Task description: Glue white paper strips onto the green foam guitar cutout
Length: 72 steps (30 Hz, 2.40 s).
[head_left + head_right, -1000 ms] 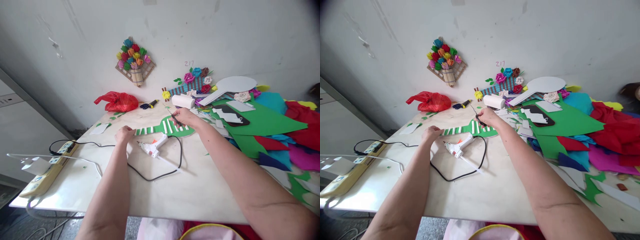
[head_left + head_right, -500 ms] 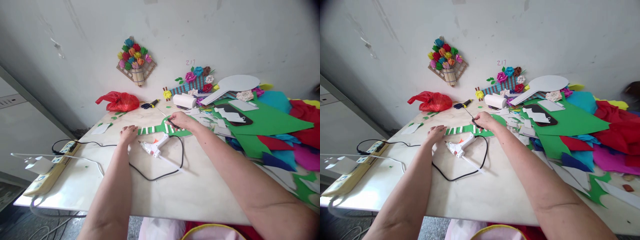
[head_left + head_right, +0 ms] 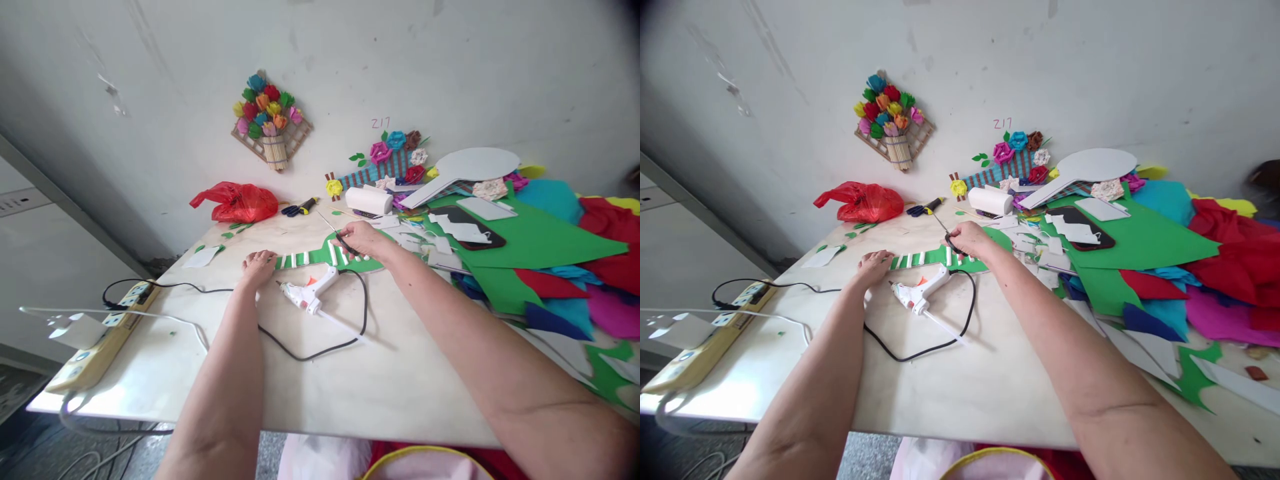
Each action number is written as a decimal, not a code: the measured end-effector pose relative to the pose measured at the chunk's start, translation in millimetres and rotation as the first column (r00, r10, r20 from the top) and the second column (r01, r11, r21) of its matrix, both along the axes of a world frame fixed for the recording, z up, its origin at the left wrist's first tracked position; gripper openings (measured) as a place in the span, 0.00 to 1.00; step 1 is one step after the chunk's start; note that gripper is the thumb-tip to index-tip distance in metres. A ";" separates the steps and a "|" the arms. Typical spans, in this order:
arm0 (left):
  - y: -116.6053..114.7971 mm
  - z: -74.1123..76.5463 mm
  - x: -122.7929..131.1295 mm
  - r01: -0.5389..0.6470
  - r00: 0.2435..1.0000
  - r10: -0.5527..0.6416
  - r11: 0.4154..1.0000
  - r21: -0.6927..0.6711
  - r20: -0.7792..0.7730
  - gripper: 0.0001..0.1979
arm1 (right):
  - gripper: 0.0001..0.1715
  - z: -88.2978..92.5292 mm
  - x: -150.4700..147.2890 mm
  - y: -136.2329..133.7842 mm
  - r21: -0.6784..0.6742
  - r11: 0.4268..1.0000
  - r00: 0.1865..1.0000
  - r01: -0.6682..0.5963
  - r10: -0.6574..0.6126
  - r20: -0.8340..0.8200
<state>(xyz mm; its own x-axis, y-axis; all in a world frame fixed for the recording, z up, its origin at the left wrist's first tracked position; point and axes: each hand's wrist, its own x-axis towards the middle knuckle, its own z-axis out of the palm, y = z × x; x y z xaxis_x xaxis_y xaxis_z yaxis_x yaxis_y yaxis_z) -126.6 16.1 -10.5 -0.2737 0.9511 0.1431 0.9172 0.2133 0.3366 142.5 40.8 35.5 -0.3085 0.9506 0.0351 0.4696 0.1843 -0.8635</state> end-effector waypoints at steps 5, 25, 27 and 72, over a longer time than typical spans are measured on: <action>1.7 0.0 0.5 -0.043 0.999 0.043 0.998 0.036 -0.016 0.17 | 0.24 -0.8 0.3 1.0 0.000 1.000 1.000 -0.004 0.004 -0.023; -0.4 14.3 22.0 -0.036 0.985 0.072 0.974 0.222 -0.155 0.06 | 0.17 5.0 -4.3 -6.0 -0.021 1.000 0.998 -0.018 0.016 -0.066; -0.4 15.9 19.7 -0.011 1.000 0.018 0.957 0.288 -0.022 0.06 | 0.16 6.4 -4.2 -7.2 -0.026 1.000 0.998 -0.014 0.012 -0.069; -15.9 23.8 40.7 0.262 0.171 -0.557 0.821 0.507 0.813 0.10 | 0.23 7.1 -6.1 -20.7 0.525 0.794 0.917 -0.308 0.099 0.388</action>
